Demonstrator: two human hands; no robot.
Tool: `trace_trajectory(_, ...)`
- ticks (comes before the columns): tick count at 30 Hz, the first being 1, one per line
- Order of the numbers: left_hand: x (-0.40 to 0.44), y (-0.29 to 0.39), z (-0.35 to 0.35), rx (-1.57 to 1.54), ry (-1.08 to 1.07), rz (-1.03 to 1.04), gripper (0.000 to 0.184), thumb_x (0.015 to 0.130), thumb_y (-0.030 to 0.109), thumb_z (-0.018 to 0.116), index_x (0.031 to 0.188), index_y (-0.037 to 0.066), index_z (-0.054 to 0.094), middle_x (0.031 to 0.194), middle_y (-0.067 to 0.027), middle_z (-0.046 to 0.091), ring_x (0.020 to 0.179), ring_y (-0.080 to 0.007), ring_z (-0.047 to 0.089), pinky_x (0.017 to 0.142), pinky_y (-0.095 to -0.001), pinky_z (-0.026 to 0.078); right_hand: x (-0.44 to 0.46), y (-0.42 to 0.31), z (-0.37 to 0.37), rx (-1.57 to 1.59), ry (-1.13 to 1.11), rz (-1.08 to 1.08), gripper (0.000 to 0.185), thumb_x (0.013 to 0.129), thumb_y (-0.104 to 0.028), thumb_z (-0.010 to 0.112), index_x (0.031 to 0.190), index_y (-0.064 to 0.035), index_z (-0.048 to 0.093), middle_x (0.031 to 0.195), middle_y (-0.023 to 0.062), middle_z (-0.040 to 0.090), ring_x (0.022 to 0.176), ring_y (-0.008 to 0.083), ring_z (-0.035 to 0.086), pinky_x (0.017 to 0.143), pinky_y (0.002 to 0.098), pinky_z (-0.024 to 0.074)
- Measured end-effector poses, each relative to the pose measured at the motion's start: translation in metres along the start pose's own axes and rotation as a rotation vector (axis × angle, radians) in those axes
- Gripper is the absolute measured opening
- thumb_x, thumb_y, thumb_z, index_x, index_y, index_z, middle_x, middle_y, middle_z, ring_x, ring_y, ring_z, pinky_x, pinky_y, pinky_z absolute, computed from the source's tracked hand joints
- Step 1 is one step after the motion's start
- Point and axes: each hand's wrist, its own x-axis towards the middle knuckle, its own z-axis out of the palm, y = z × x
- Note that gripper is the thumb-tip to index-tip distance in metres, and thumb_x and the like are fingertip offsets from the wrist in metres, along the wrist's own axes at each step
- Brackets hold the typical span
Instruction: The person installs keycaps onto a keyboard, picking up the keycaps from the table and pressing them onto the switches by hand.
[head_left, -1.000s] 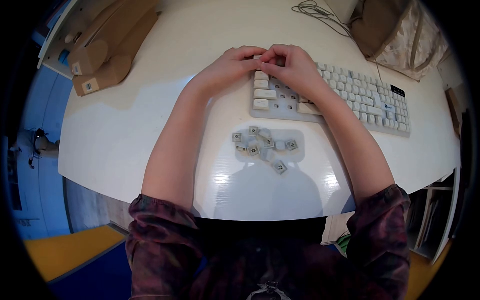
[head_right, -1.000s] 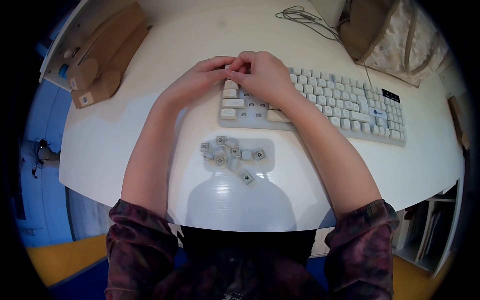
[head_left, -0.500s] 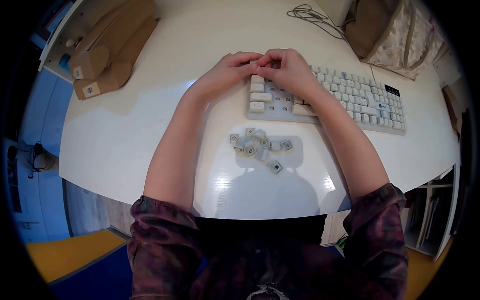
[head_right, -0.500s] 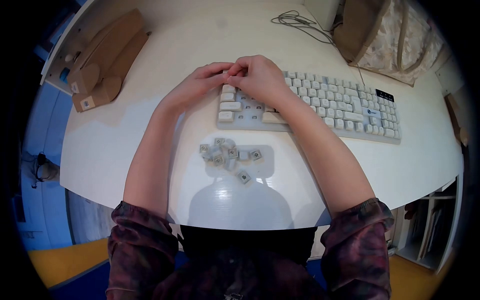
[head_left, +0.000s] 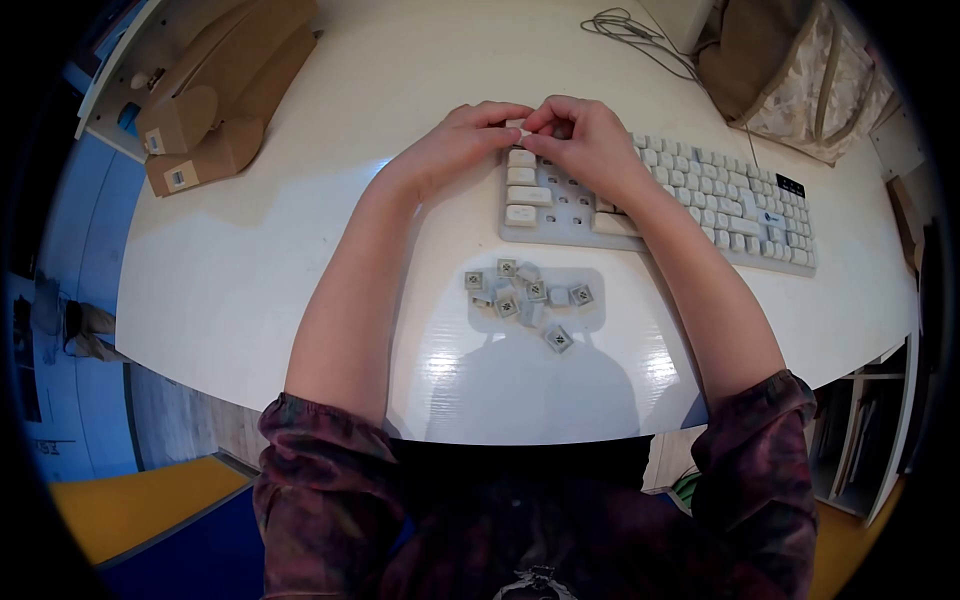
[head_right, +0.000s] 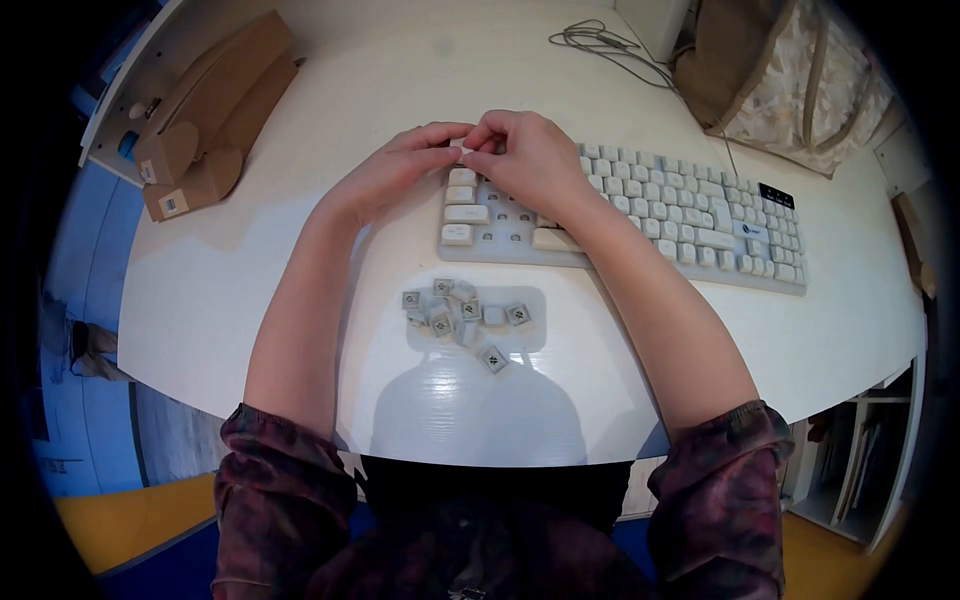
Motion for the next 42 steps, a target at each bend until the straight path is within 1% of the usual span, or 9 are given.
trace_trajectory(5, 0.003, -0.005, -0.002, -0.047, -0.037, 0.032, 0.041, 0.096, 0.016, 0.055, 0.135, 0.003, 0.055, 0.128, -0.0103, 0.060, 0.116, -0.0172, 0.057, 0.101, -0.0289, 0.044, -0.001, 0.001, 0.001, 0.053, -0.002, 0.001, 0.017, 0.081, -0.024, 0.073, 0.088, -0.0091, 0.073, 0.078, 0.0017, 0.071, 0.072, 0.0152, 0.066, 0.069, 0.0304, 0.0507)
trace_trajectory(8, 0.001, -0.002, -0.001, -0.071, -0.029, 0.004, 0.041, 0.097, 0.017, 0.055, 0.135, 0.003, 0.056, 0.127, -0.0097, 0.061, 0.115, -0.0172, 0.058, 0.101, -0.0287, 0.044, 0.000, 0.003, 0.001, 0.064, -0.005, -0.023, 0.017, 0.080, -0.025, 0.073, 0.089, -0.0099, 0.074, 0.077, 0.0015, 0.070, 0.072, 0.0151, 0.066, 0.068, 0.0300, 0.0507)
trace_trajectory(15, 0.000, 0.001, 0.000, -0.012, -0.053, 0.021, 0.039, 0.098, 0.019, 0.054, 0.133, 0.003, 0.057, 0.126, -0.0089, 0.062, 0.115, -0.0161, 0.058, 0.100, -0.0287, 0.044, 0.002, -0.008, -0.004, -0.034, -0.045, 0.018, 0.018, 0.081, -0.025, 0.073, 0.091, -0.0105, 0.075, 0.079, 0.0021, 0.071, 0.073, 0.0154, 0.066, 0.070, 0.0302, 0.0513)
trace_trajectory(20, 0.000, -0.002, -0.002, -0.045, -0.084, 0.100, 0.039, 0.098, 0.019, 0.054, 0.133, 0.002, 0.057, 0.127, -0.0087, 0.061, 0.116, -0.0161, 0.057, 0.101, -0.0288, 0.043, 0.001, -0.003, -0.003, -0.030, -0.028, -0.023, 0.019, 0.083, -0.026, 0.072, 0.093, -0.0107, 0.075, 0.082, 0.0024, 0.072, 0.076, 0.0154, 0.066, 0.071, 0.0300, 0.0513)
trace_trajectory(26, 0.000, 0.000, -0.002, -0.059, -0.059, 0.018, 0.039, 0.098, 0.019, 0.053, 0.134, 0.003, 0.057, 0.129, -0.0091, 0.059, 0.119, -0.0173, 0.055, 0.102, -0.0287, 0.042, 0.002, 0.001, -0.006, -0.012, -0.084, -0.014, 0.019, 0.084, -0.026, 0.071, 0.095, -0.0108, 0.074, 0.081, 0.0020, 0.071, 0.075, 0.0152, 0.065, 0.070, 0.0306, 0.0508)
trace_trajectory(32, 0.001, -0.004, -0.003, 0.031, -0.044, 0.067, 0.041, 0.098, 0.020, 0.055, 0.136, 0.004, 0.056, 0.128, -0.0091, 0.061, 0.118, -0.0175, 0.056, 0.103, -0.0285, 0.042, 0.003, 0.002, -0.005, 0.010, -0.074, -0.024, 0.017, 0.082, -0.025, 0.072, 0.092, -0.0111, 0.074, 0.079, 0.0012, 0.070, 0.073, 0.0143, 0.065, 0.068, 0.0300, 0.0501)
trace_trajectory(35, -0.003, 0.002, -0.001, 0.048, -0.025, 0.023, 0.040, 0.098, 0.020, 0.054, 0.135, 0.004, 0.056, 0.127, -0.0087, 0.062, 0.118, -0.0173, 0.056, 0.103, -0.0285, 0.041, 0.006, -0.001, -0.005, 0.007, -0.089, -0.001, 0.016, 0.081, -0.024, 0.073, 0.091, -0.0112, 0.074, 0.079, 0.0007, 0.070, 0.073, 0.0138, 0.065, 0.068, 0.0295, 0.0503)
trace_trajectory(38, 0.000, -0.001, -0.003, 0.012, -0.067, 0.036, 0.040, 0.099, 0.020, 0.055, 0.135, 0.004, 0.056, 0.127, -0.0082, 0.062, 0.118, -0.0164, 0.056, 0.103, -0.0284, 0.041, 0.008, 0.000, -0.005, 0.039, -0.116, 0.035, 0.016, 0.080, -0.023, 0.074, 0.090, -0.0113, 0.074, 0.080, 0.0001, 0.071, 0.073, 0.0134, 0.065, 0.069, 0.0290, 0.0506)
trace_trajectory(42, -0.003, 0.001, -0.001, -0.033, -0.087, 0.041, 0.039, 0.099, 0.018, 0.055, 0.135, 0.003, 0.056, 0.125, -0.0073, 0.062, 0.116, -0.0153, 0.056, 0.103, -0.0285, 0.041, 0.012, 0.006, -0.005, 0.039, -0.128, 0.014, 0.017, 0.079, -0.024, 0.074, 0.090, -0.0111, 0.074, 0.080, -0.0004, 0.071, 0.074, 0.0130, 0.066, 0.069, 0.0291, 0.0511)
